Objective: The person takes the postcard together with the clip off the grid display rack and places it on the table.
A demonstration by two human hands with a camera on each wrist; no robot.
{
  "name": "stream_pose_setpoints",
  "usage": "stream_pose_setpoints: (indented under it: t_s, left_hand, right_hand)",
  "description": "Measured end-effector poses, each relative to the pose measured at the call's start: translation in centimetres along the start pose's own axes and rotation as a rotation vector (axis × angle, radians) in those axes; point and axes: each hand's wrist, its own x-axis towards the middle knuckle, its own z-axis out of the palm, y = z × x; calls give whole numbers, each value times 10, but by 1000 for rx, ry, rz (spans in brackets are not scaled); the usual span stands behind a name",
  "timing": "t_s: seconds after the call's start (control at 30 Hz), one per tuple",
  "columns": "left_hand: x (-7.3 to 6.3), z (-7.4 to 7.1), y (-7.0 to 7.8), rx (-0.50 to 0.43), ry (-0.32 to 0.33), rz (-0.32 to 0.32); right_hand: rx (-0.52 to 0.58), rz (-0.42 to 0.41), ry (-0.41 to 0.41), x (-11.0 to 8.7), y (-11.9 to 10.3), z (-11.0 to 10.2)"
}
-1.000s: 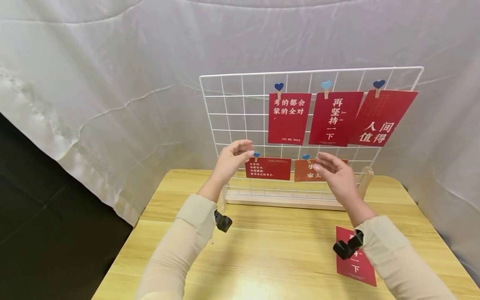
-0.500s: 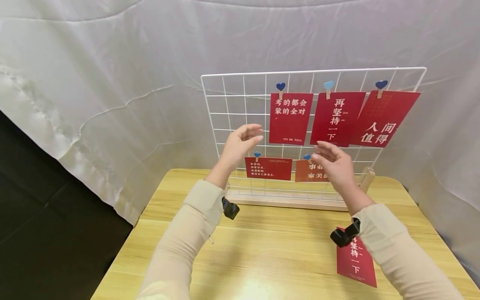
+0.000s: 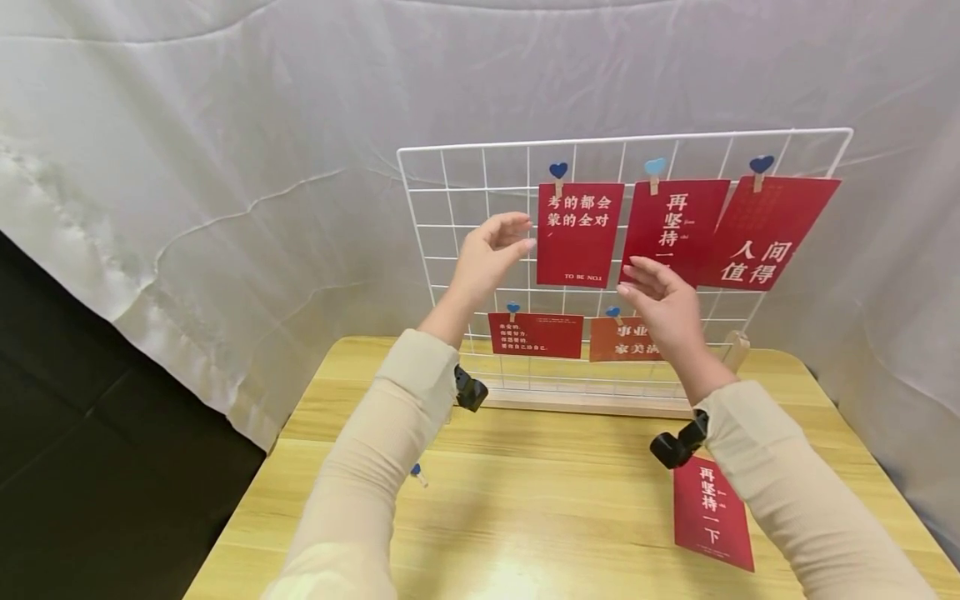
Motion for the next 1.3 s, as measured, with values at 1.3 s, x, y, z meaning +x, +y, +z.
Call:
stream_pose_setpoints:
  t_s: [1.3]
  left_hand:
    - [66,14,23,202,-26,-46]
  right_hand:
    - [173,-1,62,62,42,7]
